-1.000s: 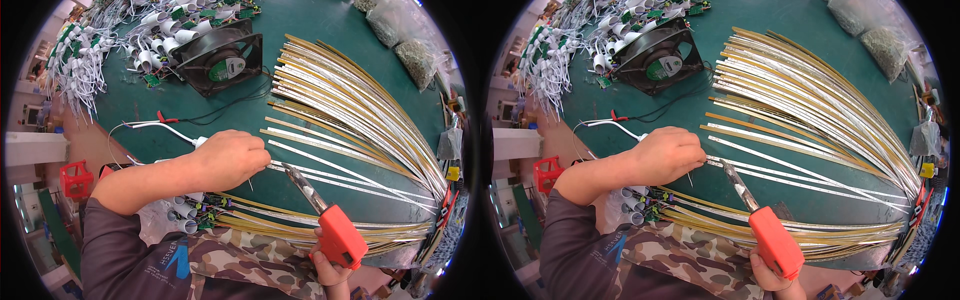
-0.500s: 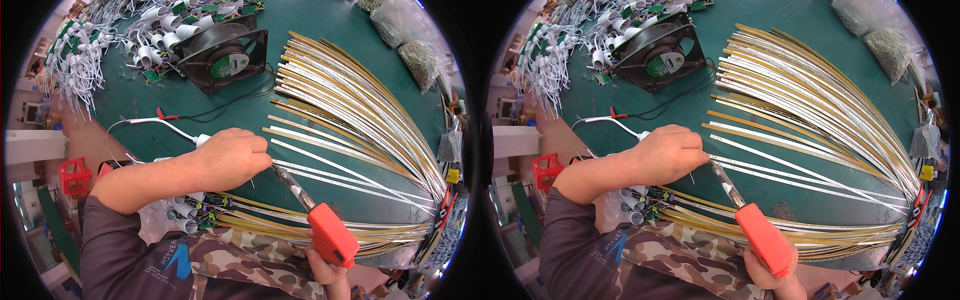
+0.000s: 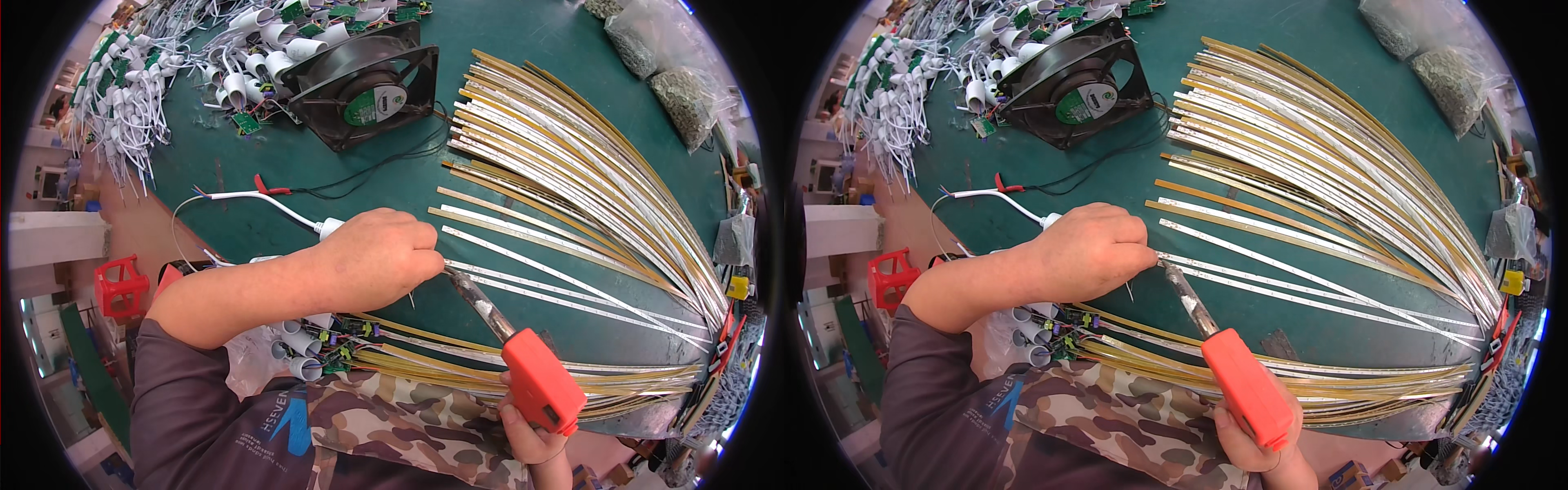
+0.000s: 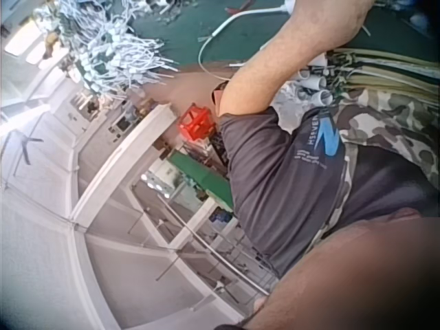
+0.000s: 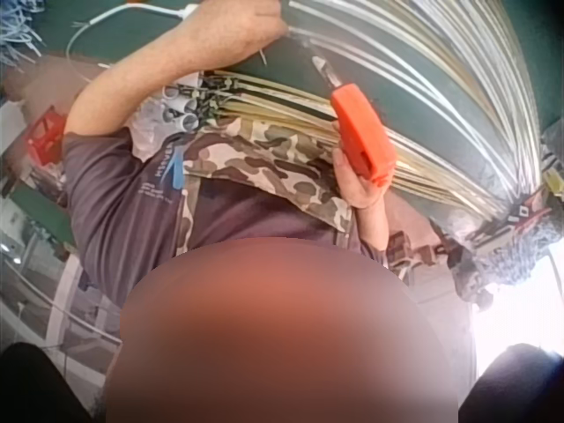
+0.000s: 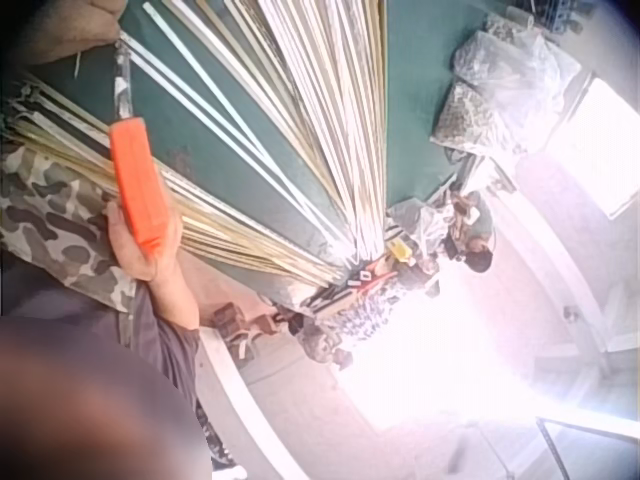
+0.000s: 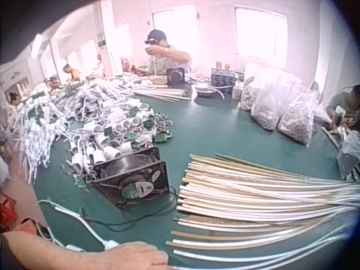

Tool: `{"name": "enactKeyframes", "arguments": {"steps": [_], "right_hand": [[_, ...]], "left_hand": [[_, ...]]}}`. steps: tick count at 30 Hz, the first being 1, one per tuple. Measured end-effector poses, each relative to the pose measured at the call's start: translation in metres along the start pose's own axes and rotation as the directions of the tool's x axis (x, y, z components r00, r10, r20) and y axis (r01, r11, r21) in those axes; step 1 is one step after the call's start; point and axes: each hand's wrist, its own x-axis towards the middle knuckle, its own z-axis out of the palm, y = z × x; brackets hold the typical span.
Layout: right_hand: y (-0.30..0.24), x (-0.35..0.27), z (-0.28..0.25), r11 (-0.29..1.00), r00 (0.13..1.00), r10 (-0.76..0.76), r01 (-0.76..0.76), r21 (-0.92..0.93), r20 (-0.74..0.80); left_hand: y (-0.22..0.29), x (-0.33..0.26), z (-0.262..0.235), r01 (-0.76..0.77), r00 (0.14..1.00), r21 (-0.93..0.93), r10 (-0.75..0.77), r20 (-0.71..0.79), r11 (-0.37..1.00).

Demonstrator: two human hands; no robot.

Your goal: The person solders and assembles electrical components, including LED components, wires, and a cooling fan, into lighting strips using a soldering gun and pliers.

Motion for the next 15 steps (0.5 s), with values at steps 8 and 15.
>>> {"name": "enactKeyframes", "arguments": {"steps": [8, 15], "right_hand": [[-0.007, -0.034, 0.005, 0.964, 0.846, 0.220, -0.114, 0.239, -0.485], [0.000, -0.012, -0.003, 0.999, 0.996, -0.037, 0.036, -0.020, -0.086]], "left_hand": [[-0.001, 0.002, 0.000, -0.010, 1.000, -0.028, 0.011, 0.016, 1.000], [0.000, 0.001, -0.001, -0.002, 1.000, -0.023, 0.002, 0.016, 1.000]]}}
